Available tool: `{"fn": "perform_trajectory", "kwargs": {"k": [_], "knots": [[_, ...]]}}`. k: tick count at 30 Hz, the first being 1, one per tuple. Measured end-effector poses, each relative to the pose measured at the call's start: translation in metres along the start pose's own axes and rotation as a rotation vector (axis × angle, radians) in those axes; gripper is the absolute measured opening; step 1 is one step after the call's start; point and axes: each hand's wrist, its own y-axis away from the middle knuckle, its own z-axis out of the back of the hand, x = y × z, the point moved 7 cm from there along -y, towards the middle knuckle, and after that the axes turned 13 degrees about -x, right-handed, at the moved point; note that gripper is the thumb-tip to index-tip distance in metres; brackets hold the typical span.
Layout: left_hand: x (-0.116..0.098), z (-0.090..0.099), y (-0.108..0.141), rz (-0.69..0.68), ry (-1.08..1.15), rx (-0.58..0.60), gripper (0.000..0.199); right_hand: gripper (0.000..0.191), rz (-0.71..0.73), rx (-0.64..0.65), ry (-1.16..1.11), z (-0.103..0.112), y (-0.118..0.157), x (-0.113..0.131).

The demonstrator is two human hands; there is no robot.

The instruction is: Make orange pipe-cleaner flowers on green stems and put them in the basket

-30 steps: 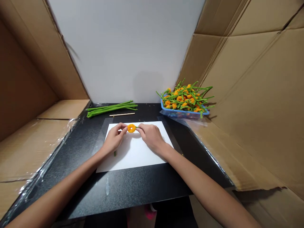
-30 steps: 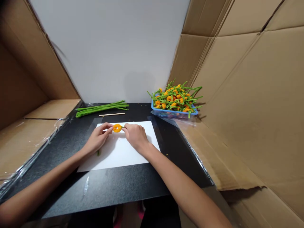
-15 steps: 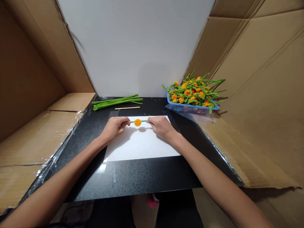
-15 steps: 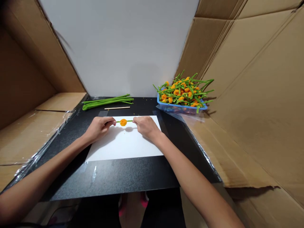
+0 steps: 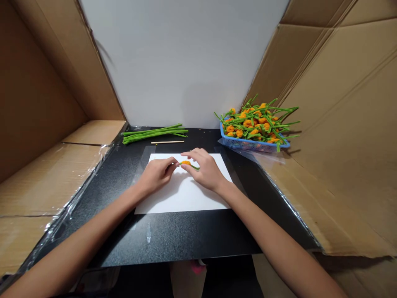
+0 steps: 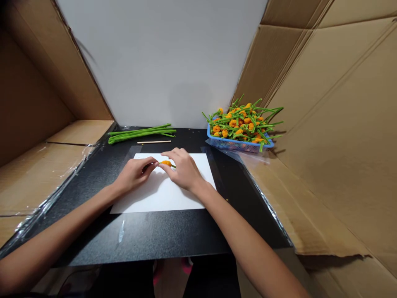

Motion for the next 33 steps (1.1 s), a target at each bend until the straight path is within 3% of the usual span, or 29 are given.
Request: {"fn": "perform_trajectory", "kwargs": {"k": [3,6,15,20,26,30,33], "knots": [[-0.005,0.002,0.001,0.001,0.000,-0.056,0.022,0.017,-0.119,0.071,-0.165,-0.009,0.001,-0.001],[-0.008,0.004,0.002,0.000,-0.014,-0.101,0.019,0.016,-0.205,0.104,-0.163,-0.013,0.002,-0.005],[-0.025,0.014,0.006,-0.025,-0.036,-0.305,0.012,0.013,-0.475,-0.084,-0.299,-0.013,0.008,-0.016],[-0.041,0.015,0.012,-0.212,-0.153,-0.373,0.014,0.013,-0.551,-0.152,-0.333,-0.013,0.011,-0.016],[-0.059,0.017,0.016,-0.398,-0.329,-0.389,0.018,0.015,-0.516,-0.214,-0.387,-0.010,0.010,-0.015],[-0.066,0.013,0.015,-0.379,-0.488,-0.316,0.031,0.018,-0.721,-0.232,-0.540,-0.017,0.014,-0.030],[-0.062,0.009,0.012,-0.327,-0.580,-0.221,0.023,0.025,-0.823,-0.182,-0.675,-0.024,0.016,-0.034]]}}
